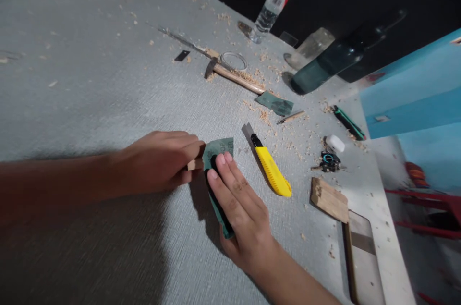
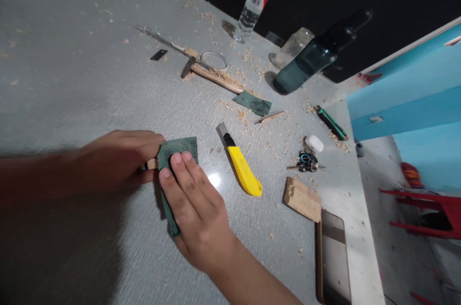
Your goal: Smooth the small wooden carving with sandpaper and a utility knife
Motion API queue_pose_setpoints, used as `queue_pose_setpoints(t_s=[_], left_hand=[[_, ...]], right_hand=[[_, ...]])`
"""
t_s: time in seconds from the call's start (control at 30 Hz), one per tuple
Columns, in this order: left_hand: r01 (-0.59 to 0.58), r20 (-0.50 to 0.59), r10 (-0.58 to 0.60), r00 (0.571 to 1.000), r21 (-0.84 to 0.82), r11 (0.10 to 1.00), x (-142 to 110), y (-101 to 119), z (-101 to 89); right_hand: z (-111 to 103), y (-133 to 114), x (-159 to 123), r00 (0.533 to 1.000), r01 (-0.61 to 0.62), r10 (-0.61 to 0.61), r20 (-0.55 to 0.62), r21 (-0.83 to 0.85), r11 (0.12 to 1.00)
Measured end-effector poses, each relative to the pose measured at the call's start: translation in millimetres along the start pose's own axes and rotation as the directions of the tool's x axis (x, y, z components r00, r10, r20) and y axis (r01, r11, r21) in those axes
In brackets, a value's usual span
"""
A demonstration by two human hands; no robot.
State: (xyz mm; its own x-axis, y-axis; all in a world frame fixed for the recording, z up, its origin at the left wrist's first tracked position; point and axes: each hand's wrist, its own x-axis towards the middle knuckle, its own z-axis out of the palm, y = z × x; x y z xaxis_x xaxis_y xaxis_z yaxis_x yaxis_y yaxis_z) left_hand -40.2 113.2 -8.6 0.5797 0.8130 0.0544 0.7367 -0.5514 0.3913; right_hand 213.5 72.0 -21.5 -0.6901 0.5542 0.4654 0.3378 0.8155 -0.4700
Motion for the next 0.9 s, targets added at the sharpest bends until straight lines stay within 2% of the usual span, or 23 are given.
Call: queue_pose_setpoints(t_s=[0.17,0.37,0.5,0.57,0.67,0.73,0.9], left_hand=[[0.002,0.024,-0.001,1.0,-0.035,0.999,-1.0,-2.1,-2.7],[-0.035,-0.023,0.034,0.999,-0.048,0.998,-2.1,-3.0,3.2],[-0.015,0.009,0.016,1.0,-0.034,0.999,-2.8,-3.8,4.3],[-0.007,0.019,0.008,1.0,-0.031,0.999,-3.0,-3.6,3.8],[-0.021,0.015,0.022,1.0,-0.048,0.999,-3.1,-3.5,2.8],[-0.035,0.017,0.036,0.999,-0.049,0.998,-3.0,-3.6,2.7],[-0.053,0.006,0.053,0.999,-0.019,0.998,-3.3,-2.7,3.8]], right_hand=[[1.2,2.0,1.4,0.995,-0.095,0.095,-0.014,0.027,0.995],[3.7,7.1,1.4,0.985,-0.149,0.159,-0.07,0.128,0.981],[3.8,9.7,1.1,0.967,-0.218,0.236,-0.091,0.172,0.961],[1.9,8.6,1.4,0.971,-0.192,0.214,-0.102,0.189,0.963],[-0.7,5.8,2.2,0.992,-0.095,0.107,-0.061,0.172,0.98],[-0.6,5.3,2.7,0.996,-0.076,0.083,-0.044,0.15,0.986],[1.2,6.9,3.4,0.965,-0.22,0.237,-0.11,0.149,0.964]])
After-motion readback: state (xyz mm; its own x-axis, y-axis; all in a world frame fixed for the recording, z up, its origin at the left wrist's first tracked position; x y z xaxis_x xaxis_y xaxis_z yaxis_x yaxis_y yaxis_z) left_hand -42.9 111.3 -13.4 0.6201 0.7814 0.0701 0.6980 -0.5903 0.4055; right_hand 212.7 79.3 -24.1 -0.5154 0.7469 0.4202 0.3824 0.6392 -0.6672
